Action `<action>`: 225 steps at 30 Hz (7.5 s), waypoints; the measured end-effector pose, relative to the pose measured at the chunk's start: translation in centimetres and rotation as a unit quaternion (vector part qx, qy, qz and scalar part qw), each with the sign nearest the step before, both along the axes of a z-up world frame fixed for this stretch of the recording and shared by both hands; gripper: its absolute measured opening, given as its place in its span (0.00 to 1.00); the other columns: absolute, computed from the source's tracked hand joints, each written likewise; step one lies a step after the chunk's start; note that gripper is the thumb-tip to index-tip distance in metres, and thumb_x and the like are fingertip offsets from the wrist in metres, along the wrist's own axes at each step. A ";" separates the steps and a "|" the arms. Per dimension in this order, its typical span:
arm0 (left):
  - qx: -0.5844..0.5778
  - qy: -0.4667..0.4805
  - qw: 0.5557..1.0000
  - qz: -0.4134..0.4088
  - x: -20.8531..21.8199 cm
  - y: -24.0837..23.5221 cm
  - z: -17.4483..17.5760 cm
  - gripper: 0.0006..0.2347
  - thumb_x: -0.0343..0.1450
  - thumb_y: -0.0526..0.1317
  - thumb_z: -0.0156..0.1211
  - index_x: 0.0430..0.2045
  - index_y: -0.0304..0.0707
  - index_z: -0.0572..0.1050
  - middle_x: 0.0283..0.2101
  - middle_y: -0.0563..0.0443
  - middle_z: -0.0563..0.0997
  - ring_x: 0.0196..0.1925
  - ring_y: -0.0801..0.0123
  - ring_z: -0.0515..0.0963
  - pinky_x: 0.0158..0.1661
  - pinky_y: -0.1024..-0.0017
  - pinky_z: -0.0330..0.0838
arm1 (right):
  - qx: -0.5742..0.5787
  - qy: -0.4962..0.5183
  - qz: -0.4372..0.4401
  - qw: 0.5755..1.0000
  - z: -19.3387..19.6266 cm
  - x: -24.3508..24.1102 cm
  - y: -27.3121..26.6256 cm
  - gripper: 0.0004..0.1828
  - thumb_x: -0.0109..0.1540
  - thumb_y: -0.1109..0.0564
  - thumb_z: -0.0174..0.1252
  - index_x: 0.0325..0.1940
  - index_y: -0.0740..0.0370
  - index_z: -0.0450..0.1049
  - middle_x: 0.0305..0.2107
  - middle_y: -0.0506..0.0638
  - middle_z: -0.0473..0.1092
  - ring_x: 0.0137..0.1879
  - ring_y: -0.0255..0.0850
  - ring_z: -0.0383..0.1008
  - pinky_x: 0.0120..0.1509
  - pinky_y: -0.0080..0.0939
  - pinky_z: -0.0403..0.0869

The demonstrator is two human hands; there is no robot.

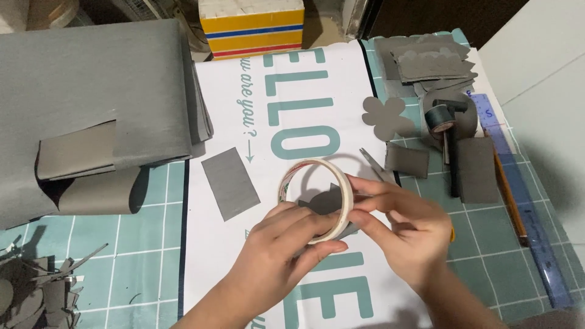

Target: Cutting out shapes from grey material and applying double-sided tape to them

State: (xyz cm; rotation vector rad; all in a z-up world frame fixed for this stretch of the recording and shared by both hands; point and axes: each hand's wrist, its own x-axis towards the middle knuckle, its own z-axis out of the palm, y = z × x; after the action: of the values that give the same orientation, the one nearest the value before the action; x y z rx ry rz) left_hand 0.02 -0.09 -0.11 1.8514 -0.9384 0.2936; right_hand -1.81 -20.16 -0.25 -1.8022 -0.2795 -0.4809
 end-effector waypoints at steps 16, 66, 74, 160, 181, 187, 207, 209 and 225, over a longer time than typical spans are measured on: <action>0.000 -0.019 1.000 0.000 0.2 0.0 -0.2 0.10 0.74 0.41 0.62 0.42 0.33 0.75 0.29 0.52 0.73 0.29 0.61 0.70 0.45 0.66 0.72 | 0.020 0.003 0.012 1.000 -1.0 0.2 -0.4 0.07 0.57 0.69 0.66 0.38 0.69 0.77 0.37 0.57 0.79 0.51 0.49 0.84 0.60 0.43 0.85; 0.056 -0.048 0.995 0.073 -0.1 0.0 -0.3 0.06 0.74 0.37 0.63 0.37 0.37 0.73 0.29 0.51 0.77 0.23 0.60 0.71 0.27 0.66 0.68 | -0.058 0.013 -0.018 0.998 0.8 0.1 0.8 0.10 0.63 0.61 0.62 0.49 0.63 0.75 0.43 0.51 0.76 0.43 0.36 0.75 0.49 0.33 0.74; 0.065 -0.052 0.994 0.065 -0.1 0.1 -0.6 0.06 0.74 0.38 0.64 0.35 0.37 0.72 0.26 0.51 0.75 0.23 0.59 0.71 0.29 0.65 0.70 | 0.047 0.077 0.032 0.995 -0.6 0.2 0.1 0.11 0.62 0.66 0.62 0.49 0.66 0.75 0.38 0.52 0.77 0.44 0.36 0.79 0.51 0.32 0.79; 0.045 -0.013 0.971 0.233 -3.6 1.2 -0.4 0.04 0.73 0.38 0.61 0.37 0.51 0.80 0.25 0.66 0.81 0.20 0.80 0.68 0.41 0.75 0.53 | -0.481 0.346 -0.179 0.786 0.1 -4.0 -10.5 0.22 0.58 0.32 0.60 0.46 0.45 0.82 0.49 0.39 0.78 0.60 0.38 0.73 0.60 0.48 0.74; 0.010 0.006 0.971 0.238 -3.4 1.8 -0.1 0.08 0.71 0.38 0.65 0.43 0.49 0.80 0.28 0.65 0.78 0.21 0.81 0.66 0.40 0.76 0.53 | -0.174 0.457 -0.004 0.872 -5.3 -10.2 -11.6 0.13 0.39 0.65 0.88 0.24 0.56 0.93 0.21 0.44 0.82 0.32 0.33 0.79 0.43 0.32 0.75; -0.010 -0.045 0.968 0.246 -3.3 1.8 -0.1 0.05 0.72 0.36 0.63 0.40 0.43 0.80 0.34 0.61 0.84 0.22 0.78 0.66 0.37 0.74 0.52 | -0.045 0.869 0.005 0.492 -15.3 -6.3 -10.1 0.18 0.71 0.57 0.51 0.37 0.68 0.83 0.21 0.56 0.76 0.27 0.42 0.75 0.46 0.36 0.73; 0.028 -0.089 0.971 0.221 -3.5 1.3 0.3 0.06 0.74 0.38 0.62 0.43 0.42 0.79 0.30 0.62 0.82 0.22 0.78 0.68 0.35 0.73 0.51 | -0.057 0.589 -0.065 0.804 0.1 -8.4 -0.2 0.13 0.48 0.64 0.86 0.24 0.70 0.85 0.18 0.55 0.75 0.26 0.42 0.66 0.36 0.38 0.67; 0.028 -0.087 0.971 0.221 -3.6 1.3 0.3 0.06 0.74 0.38 0.62 0.43 0.43 0.79 0.31 0.62 0.82 0.22 0.78 0.68 0.35 0.73 0.51 | -0.072 0.573 -0.060 0.814 -1.1 -8.9 -0.7 0.16 0.48 0.61 0.88 0.23 0.68 0.84 0.17 0.53 0.73 0.26 0.42 0.65 0.35 0.38 0.66; 0.029 -0.095 0.971 0.219 -3.5 1.2 0.3 0.07 0.74 0.38 0.62 0.43 0.42 0.80 0.26 0.63 0.79 0.20 0.79 0.65 0.34 0.73 0.51 | -0.073 0.611 -0.075 0.784 1.6 -7.6 0.4 0.14 0.61 0.52 0.74 0.29 0.66 0.83 0.14 0.55 0.74 0.18 0.43 0.72 0.26 0.36 0.71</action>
State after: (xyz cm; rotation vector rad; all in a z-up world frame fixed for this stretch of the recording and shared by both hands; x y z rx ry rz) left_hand -3.52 1.16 0.14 2.1035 -0.6578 0.7313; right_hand -9.45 -19.80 1.40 -1.9293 0.7568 0.6781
